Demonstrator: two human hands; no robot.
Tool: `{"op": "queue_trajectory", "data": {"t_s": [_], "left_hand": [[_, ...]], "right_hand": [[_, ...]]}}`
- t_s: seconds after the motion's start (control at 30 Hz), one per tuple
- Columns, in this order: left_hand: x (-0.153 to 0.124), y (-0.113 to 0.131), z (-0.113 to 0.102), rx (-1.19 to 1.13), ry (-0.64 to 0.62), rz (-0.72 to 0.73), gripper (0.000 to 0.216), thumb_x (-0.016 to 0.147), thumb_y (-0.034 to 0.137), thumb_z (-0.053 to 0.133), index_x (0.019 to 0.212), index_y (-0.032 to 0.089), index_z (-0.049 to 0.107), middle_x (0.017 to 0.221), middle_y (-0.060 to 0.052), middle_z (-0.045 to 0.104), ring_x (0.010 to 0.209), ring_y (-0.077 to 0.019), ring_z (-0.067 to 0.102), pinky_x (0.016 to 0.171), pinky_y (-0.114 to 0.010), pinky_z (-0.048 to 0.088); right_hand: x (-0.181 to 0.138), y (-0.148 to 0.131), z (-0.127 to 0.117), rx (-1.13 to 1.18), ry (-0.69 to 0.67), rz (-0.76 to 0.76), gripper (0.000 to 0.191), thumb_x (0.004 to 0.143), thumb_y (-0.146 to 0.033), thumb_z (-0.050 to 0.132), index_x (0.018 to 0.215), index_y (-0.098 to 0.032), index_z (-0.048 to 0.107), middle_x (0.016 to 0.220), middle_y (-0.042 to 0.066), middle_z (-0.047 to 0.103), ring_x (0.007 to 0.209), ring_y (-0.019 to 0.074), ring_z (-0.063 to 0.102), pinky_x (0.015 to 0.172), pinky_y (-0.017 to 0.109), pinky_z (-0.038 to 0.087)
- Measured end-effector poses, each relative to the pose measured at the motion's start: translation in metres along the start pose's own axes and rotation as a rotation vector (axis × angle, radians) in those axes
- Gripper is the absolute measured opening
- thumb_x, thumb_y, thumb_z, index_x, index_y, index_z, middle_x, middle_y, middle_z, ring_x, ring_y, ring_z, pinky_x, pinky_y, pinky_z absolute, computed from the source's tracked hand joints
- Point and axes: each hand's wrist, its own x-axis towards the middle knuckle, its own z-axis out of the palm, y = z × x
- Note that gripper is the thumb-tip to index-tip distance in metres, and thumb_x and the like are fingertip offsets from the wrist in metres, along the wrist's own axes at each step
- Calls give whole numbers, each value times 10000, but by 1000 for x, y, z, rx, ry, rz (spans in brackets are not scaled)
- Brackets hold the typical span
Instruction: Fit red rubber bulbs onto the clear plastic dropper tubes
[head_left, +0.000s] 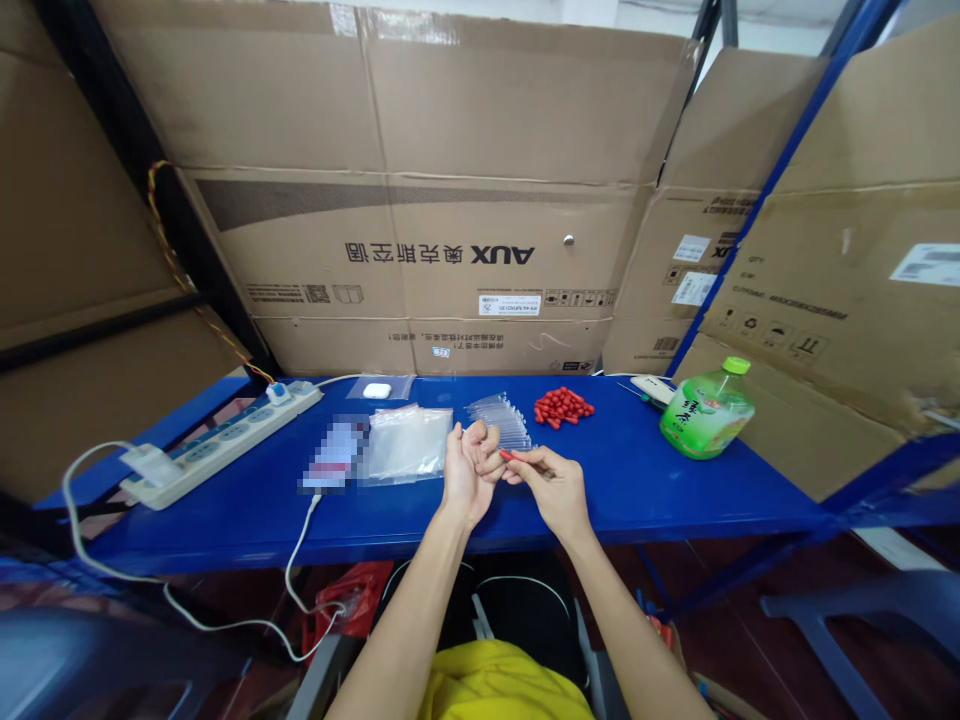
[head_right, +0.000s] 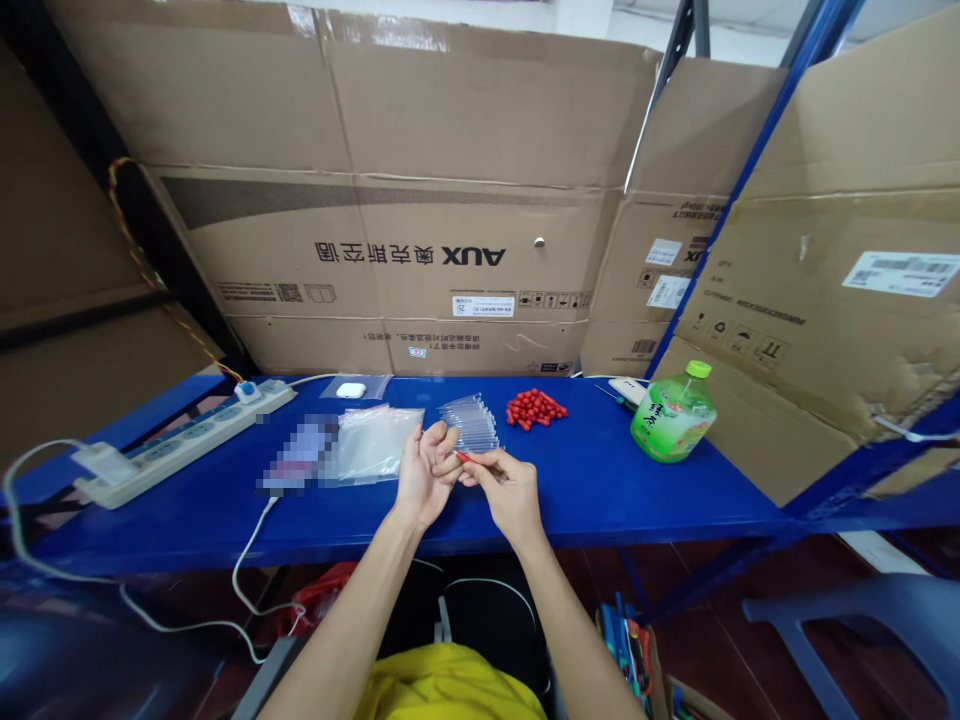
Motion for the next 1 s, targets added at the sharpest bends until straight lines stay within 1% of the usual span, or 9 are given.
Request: {"op": "queue_trajectory", "data": {"t_s": [0.4,0.53,0.63,0.73,0.8,0.87,0.93,1.0], "left_hand": [[0,-1,0,69,-43,-25,353,958,448,480,763,200,322,664,58,350,411,-35,163,388,-163,150],[-1,-1,1,78,-34,-42,353,953,460,482,768,200,332,667,56,355,413,-37,170,385,-160,168],[-1,-2,0,65,-19,-28,348,956,451,478,763,198,337,664,54,351,410,-38,186,387,-162,180],[-1,-2,-1,95,-11,-5,346,955,455,480,764,194,356,679,47,381,409,-38,212,393,-171,205],[0,0,-2,168,11,16,340,943,466,498,778,190,390,727,34,438,413,-33,235,399,-177,222],[-1,6,-4,292,70,81,318,928,471,519,815,184,442,810,14,501,425,-28,268,405,-180,221],[-1,14,-5,482,168,204,294,923,467,522,853,183,494,868,2,536,438,-28,282,408,-182,192],[-2,24,-7,742,292,340,292,933,447,508,825,176,521,800,14,523,439,-34,254,414,-189,161]], "right_hand": [[0,1,1,-7,19,-29,186,797,-363,796,874,-196,771,747,36,764,640,214,743,662,342,635],[0,3,0,-27,9,-46,167,811,-341,787,893,-197,769,725,31,757,633,202,734,651,323,621],[0,5,1,-18,3,-45,157,821,-338,779,896,-201,765,746,31,759,646,198,735,664,319,619],[1,5,1,2,15,-25,193,818,-361,778,920,-198,756,777,36,763,676,203,741,689,327,624],[3,4,-2,-2,18,1,235,816,-386,775,950,-195,751,801,41,765,709,212,746,704,336,625],[6,2,-9,-44,3,33,260,814,-411,770,960,-197,753,820,46,768,737,220,745,715,341,617],[10,0,-20,-137,-32,49,258,818,-429,759,948,-206,766,858,54,774,772,229,739,736,344,600],[14,-2,-32,-272,-78,35,244,832,-441,738,928,-221,783,919,61,776,822,235,724,766,346,574]]}}
